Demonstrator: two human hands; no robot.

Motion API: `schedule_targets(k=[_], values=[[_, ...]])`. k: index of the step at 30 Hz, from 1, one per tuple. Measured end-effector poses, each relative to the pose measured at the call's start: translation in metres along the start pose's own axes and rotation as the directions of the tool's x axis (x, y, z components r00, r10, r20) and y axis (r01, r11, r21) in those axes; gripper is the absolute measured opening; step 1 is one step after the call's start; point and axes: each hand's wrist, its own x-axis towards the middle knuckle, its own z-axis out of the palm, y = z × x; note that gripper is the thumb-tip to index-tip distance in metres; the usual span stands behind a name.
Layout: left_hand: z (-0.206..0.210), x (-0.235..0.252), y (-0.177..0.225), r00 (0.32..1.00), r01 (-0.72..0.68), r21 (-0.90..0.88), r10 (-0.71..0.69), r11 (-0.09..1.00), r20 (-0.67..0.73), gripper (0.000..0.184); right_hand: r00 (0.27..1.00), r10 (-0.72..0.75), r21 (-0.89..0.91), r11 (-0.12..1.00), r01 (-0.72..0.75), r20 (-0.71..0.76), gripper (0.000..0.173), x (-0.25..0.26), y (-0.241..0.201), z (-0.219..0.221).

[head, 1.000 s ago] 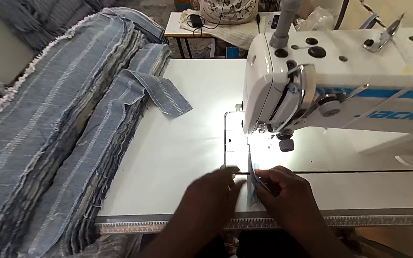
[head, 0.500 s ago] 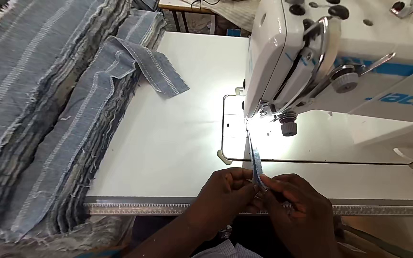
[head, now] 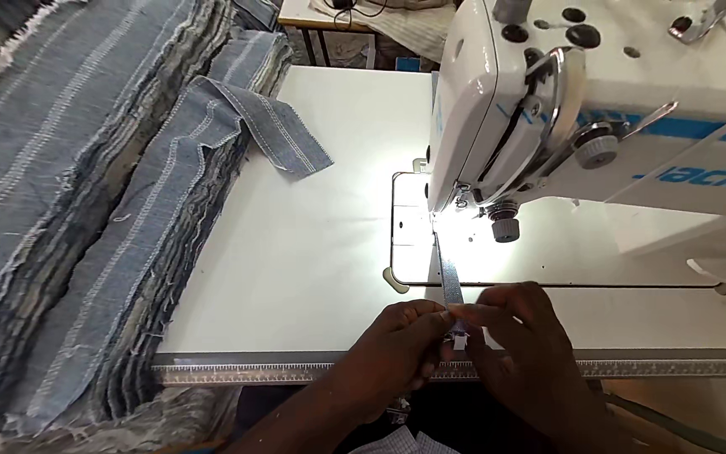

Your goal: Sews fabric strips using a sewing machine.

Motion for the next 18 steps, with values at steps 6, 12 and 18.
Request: schedule_targets(k=[6,12,18], values=[[-0.005,-0.003,-0.002,0.963,-0.219,0.507,0.268,0.834,-0.026,0.028,0.984,-0.175,-0.073,0.983,0.171,-0.046,0.020,0.020,0.010,0.003],[-0.021,0.003,-0.007,0.463,-0.406,0.905,0.825,-0.129,0.325,0.042,0.991,0.051,0.166,0.986,-0.029,-0.128,0.020,0.019,0.007,0.006],[-0.023,0.007,0.005,0.389,-0.431,0.859,0.802,-0.277,0.454,0.018,0.988,0.090,0.247,0.967,-0.056,-0.128,0.014,0.019,0.006,0.006]])
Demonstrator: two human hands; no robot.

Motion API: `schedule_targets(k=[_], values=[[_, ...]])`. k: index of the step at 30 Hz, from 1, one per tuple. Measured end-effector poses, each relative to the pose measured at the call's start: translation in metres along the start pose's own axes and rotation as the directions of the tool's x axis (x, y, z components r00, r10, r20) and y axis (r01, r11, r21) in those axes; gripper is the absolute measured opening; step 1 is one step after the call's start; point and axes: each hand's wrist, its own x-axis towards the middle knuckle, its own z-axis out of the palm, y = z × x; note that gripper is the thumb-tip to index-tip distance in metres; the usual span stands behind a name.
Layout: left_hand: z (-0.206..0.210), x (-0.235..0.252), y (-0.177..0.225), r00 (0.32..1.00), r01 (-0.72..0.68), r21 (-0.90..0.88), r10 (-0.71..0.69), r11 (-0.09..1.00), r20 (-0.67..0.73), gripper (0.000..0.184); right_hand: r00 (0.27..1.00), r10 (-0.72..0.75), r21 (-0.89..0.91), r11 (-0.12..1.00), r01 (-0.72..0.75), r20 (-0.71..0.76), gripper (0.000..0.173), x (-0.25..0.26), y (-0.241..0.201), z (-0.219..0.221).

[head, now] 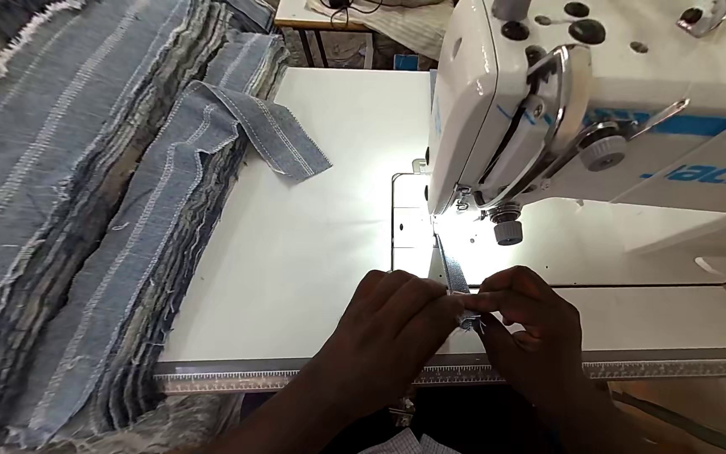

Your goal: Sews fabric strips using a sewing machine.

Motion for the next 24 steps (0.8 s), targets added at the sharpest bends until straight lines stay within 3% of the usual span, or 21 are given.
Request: schedule_targets(k=[5,9,11,15,24], values=[[0.007,-0.010,0.006,0.982,0.108,-0.034,-0.101,0.994,0.158,0.013,0.990,0.008,0.012,1.000,-0.010,0.142,0.015,0.013,0.016,-0.005],[0.023,-0.027,0.004,0.962,0.108,0.009,-0.107,0.994,0.251,0.015,0.982,0.112,-0.389,0.920,-0.044,0.155,0.031,0.038,0.038,0.024],[0.019,-0.034,0.004,0.954,0.047,0.091,-0.071,0.995,0.290,0.022,0.981,0.109,-0.473,0.881,-0.020,0.162,0.034,0.042,0.039,0.032],[0.015,-0.029,-0.007,0.940,0.019,0.144,-0.067,0.989,0.336,0.035,0.985,0.083,-0.496,0.868,0.004,0.154,0.034,0.042,0.039,0.036],[0.016,0.013,-0.053,0.937,-0.019,0.192,-0.050,0.981,0.346,0.027,0.987,0.062,-0.492,0.870,0.020,0.151,0.032,0.042,0.043,0.041]])
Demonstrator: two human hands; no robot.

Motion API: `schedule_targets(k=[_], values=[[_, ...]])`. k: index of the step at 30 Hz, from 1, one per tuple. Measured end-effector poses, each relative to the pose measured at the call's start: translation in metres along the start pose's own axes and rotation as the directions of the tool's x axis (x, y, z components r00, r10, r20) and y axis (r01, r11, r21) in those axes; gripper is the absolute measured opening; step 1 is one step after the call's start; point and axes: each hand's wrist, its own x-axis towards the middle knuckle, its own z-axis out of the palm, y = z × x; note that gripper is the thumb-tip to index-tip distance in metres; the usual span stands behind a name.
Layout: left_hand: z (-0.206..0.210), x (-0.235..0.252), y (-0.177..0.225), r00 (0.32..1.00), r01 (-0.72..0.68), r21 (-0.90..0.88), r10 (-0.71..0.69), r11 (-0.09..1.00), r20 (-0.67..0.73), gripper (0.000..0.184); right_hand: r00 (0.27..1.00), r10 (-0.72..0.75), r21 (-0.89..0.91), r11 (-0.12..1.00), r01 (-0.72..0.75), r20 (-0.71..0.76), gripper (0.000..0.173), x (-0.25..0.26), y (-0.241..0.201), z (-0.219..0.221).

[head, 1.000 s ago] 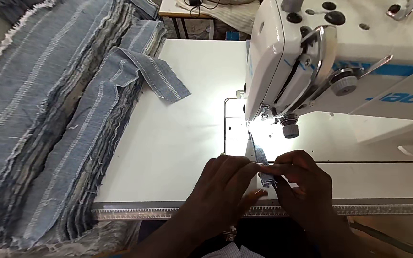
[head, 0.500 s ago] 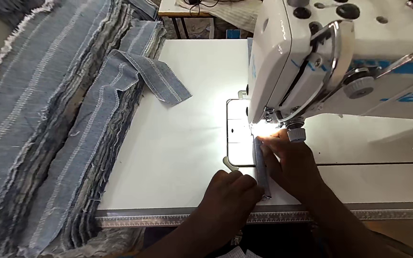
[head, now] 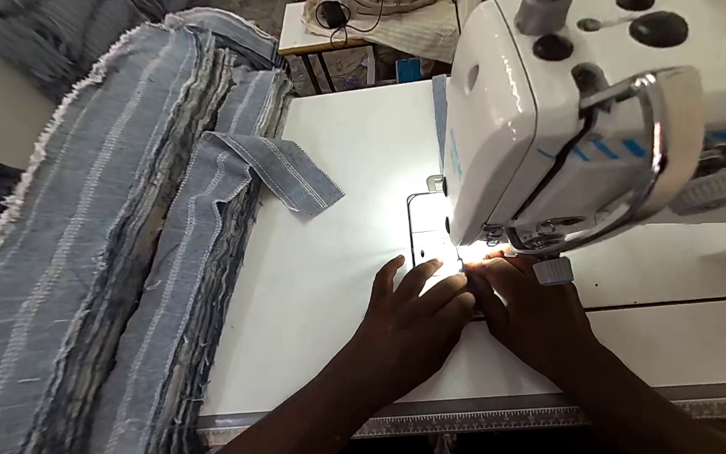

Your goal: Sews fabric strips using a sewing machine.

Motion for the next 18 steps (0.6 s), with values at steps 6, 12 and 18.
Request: schedule_targets(k=[6,12,18], values=[[0.007,0.017,-0.016,0.997,0.048,0.013,-0.047,0.999,-0.057,0.033,0.998,-0.062,-0.039,0.997,0.061,-0.017,0.035,-0.001,0.004,-0.003],[0.008,0.008,-0.013,0.989,0.056,0.061,-0.047,0.997,-0.143,0.030,0.978,-0.190,0.004,0.982,0.190,0.088,0.039,0.018,0.042,0.000],[0.011,0.006,-0.012,0.982,0.088,0.061,-0.076,0.994,-0.175,0.031,0.940,-0.328,-0.029,0.943,0.332,0.093,0.040,0.012,0.045,-0.016]])
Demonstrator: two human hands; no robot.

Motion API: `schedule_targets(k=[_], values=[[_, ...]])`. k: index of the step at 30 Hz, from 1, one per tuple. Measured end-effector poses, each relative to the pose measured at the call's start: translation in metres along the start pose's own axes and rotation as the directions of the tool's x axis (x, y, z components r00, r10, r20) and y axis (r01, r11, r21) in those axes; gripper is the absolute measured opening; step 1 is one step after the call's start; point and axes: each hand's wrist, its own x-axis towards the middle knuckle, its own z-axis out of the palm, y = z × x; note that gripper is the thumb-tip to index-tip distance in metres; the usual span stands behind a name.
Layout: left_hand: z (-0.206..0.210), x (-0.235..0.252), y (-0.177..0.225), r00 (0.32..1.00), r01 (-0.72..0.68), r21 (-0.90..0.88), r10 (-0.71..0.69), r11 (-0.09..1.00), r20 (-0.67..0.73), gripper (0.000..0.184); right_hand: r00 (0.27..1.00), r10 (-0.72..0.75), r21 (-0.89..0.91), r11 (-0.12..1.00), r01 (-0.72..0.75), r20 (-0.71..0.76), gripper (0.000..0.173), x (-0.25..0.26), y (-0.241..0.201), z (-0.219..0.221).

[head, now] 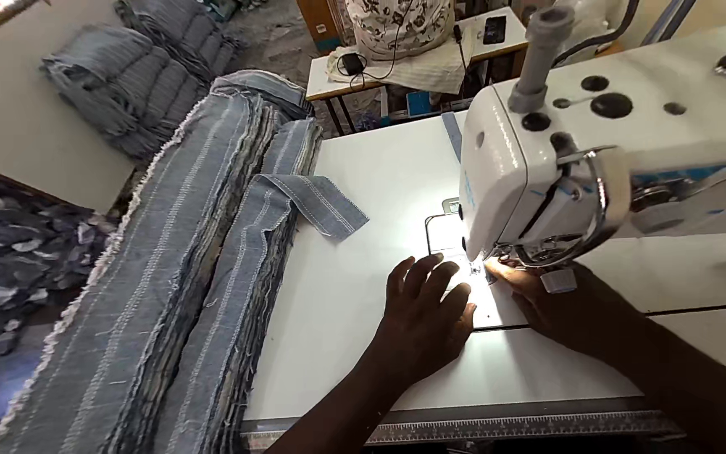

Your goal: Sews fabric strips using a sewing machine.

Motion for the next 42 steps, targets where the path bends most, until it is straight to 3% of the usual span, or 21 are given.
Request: schedule_targets(k=[4,11,14,18,20,23,25,28,31,33,36,37,38,40,41,42], values=[[-0.001,0.001,0.000,1.000,0.014,-0.017,-0.014,1.000,0.001,0.030,0.988,0.156,0.031,0.987,-0.156,-0.009,0.042,-0.002,-0.027,0.006],[0.000,0.003,-0.001,1.000,0.010,-0.008,-0.010,1.000,0.007,0.031,0.961,0.270,-0.003,0.963,-0.270,0.055,0.044,0.008,-0.033,0.015],[-0.003,-0.003,0.000,0.999,0.032,-0.037,-0.033,0.999,-0.006,0.031,0.959,0.282,0.076,0.956,-0.284,0.027,0.043,0.007,-0.034,0.008],[-0.037,-0.060,0.008,0.961,0.270,-0.213,-0.276,0.939,0.004,0.023,0.927,0.357,0.232,0.917,-0.324,-0.116,0.036,-0.062,-0.043,-0.018],[-0.059,-0.090,-0.009,0.903,0.422,-0.178,-0.429,0.889,0.003,0.021,0.916,0.381,0.217,0.911,-0.349,-0.127,0.031,-0.105,-0.048,-0.024],[-0.080,-0.075,-0.041,0.828,0.560,-0.063,-0.555,0.826,0.074,0.023,0.915,0.334,0.071,0.942,-0.327,-0.227,0.029,-0.131,-0.056,-0.011],[-0.080,-0.041,-0.065,0.827,0.560,-0.010,-0.558,0.829,0.064,0.024,0.904,0.303,-0.014,0.947,-0.322,-0.302,0.031,-0.127,-0.058,-0.002],[-0.067,0.003,-0.101,0.812,0.576,0.077,-0.581,0.814,0.059,0.048,0.909,0.292,-0.026,0.949,-0.313,-0.299,0.031,-0.127,-0.054,0.000],[-0.051,0.009,-0.124,0.783,0.568,0.132,-0.583,0.812,0.217,0.062,0.906,0.282,-0.015,0.953,-0.302,-0.315,0.030,-0.130,-0.054,0.001],[-0.056,-0.010,-0.102,0.812,0.509,0.128,-0.525,0.851,0.257,0.081,0.904,0.283,-0.011,0.953,-0.302,-0.320,0.031,-0.130,-0.054,0.001],[-0.067,-0.071,-0.028,0.891,0.376,0.058,-0.378,0.925,0.250,0.112,0.893,0.294,-0.001,0.950,-0.313,-0.340,0.030,-0.128,-0.053,0.002],[-0.068,-0.095,-0.003,0.916,0.311,0.030,-0.308,0.950,0.258,0.111,0.890,0.305,0.026,0.949,-0.316,-0.339,0.029,-0.125,-0.053,0.001],[-0.068,-0.116,0.017,0.943,0.226,0.002,-0.219,0.974,0.249,0.095,0.888,0.327,0.087,0.945,-0.316,-0.325,0.028,-0.122,-0.053,-0.002],[-0.068,-0.140,0.048,0.987,0.054,-0.094,-0.039,0.994,0.154,0.035,0.887,0.381,0.395,0.881,-0.261,-0.262,0.029,-0.110,-0.058,-0.012],[-0.076,-0.141,0.064,0.993,-0.001,-0.167,0.021,0.986,0.120,0.020,0.907,0.366,0.623,0.765,-0.164,-0.210,0.036,-0.103,-0.065,-0.020],[-0.091,-0.133,0.083,0.992,-0.047,-0.244,0.075,0.969,0.105,0.018,0.948,0.282,0.832,0.553,-0.034,-0.148,0.051,-0.094,-0.076,-0.029]])
